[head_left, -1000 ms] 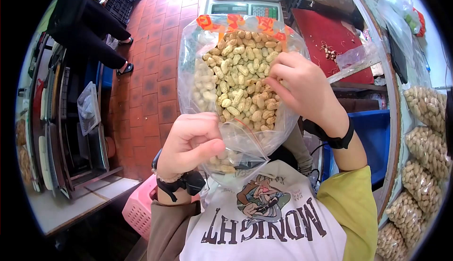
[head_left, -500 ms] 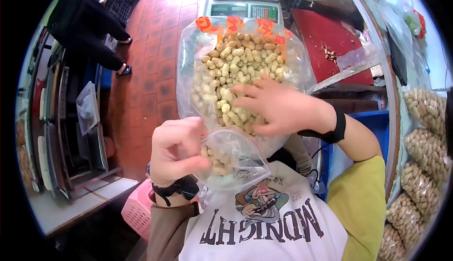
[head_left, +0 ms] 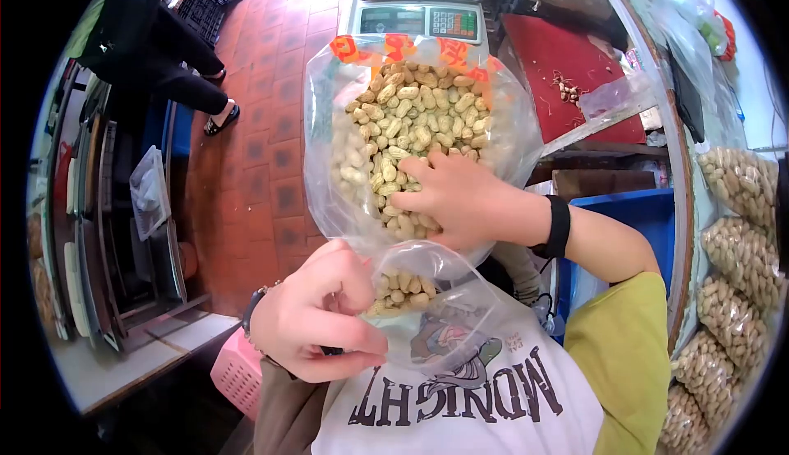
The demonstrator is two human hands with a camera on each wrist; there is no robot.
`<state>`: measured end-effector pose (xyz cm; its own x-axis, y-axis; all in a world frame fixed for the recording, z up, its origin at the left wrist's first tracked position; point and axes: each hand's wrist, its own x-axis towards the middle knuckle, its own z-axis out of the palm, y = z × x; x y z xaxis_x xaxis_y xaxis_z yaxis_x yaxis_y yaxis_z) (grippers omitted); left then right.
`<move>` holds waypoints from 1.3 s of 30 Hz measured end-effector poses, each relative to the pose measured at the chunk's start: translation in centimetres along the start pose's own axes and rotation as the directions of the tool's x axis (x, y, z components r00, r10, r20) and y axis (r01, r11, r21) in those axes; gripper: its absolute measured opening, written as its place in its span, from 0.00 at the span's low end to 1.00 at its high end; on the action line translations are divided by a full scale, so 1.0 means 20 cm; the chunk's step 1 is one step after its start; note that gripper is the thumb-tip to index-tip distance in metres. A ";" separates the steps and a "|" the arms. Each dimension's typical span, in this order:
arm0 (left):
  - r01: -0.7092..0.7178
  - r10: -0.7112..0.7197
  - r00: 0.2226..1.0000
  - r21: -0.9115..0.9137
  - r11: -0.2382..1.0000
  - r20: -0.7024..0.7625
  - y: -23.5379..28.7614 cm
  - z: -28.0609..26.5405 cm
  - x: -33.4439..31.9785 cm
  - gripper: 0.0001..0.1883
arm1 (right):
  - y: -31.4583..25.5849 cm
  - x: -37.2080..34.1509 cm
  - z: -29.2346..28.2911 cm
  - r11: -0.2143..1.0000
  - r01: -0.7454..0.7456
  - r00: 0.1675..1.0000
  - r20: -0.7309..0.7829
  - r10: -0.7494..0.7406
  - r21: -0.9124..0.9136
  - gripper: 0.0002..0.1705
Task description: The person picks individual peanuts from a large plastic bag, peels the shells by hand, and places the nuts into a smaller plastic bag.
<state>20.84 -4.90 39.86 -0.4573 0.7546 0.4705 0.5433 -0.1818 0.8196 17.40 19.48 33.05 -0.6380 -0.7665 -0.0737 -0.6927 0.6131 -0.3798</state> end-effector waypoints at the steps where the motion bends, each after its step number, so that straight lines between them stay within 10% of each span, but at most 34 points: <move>1: 0.000 0.000 1.000 -0.001 1.000 -0.001 0.00 0.00 -0.01 0.08 | 0.00 0.00 0.02 1.000 0.006 1.000 -0.030 -0.005 0.013 0.27; 6: 0.067 -0.067 0.998 0.001 0.998 -0.006 -0.01 0.03 -0.01 0.09 | 0.03 0.04 0.02 0.993 -0.011 1.000 -0.013 0.012 0.116 0.18; 10: 0.074 -0.074 0.997 0.009 0.997 -0.002 -0.01 0.02 -0.01 0.10 | 0.16 0.13 -0.01 0.878 0.120 0.958 -0.285 0.020 0.464 0.12; 12: 0.117 -0.117 0.993 -0.015 0.993 -0.027 -0.03 0.01 -0.03 0.10 | 0.19 0.13 -0.10 0.127 -0.266 0.922 0.215 0.321 0.956 0.10; 16: 0.142 -0.144 0.988 -0.042 0.989 -0.047 -0.09 0.00 -0.04 0.10 | 0.28 0.14 -0.15 -0.411 -0.259 0.898 0.375 0.230 0.874 0.21; 28: 0.138 -0.144 0.986 -0.076 0.987 -0.083 -0.16 0.00 -0.04 0.10 | 0.16 0.15 -0.16 -0.553 -0.098 0.928 0.277 0.249 0.827 0.22; 39: 0.544 -0.483 0.777 0.046 0.838 -0.405 -0.19 0.13 0.15 0.12 | -0.03 0.16 -0.13 -0.601 0.330 0.829 0.081 0.553 0.728 0.19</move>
<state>19.28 -0.34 37.25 -0.9023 0.4188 0.1023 0.2384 0.2870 0.9278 14.86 17.12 35.45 -0.8847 -0.3122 -0.3462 0.4511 -0.7606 -0.4670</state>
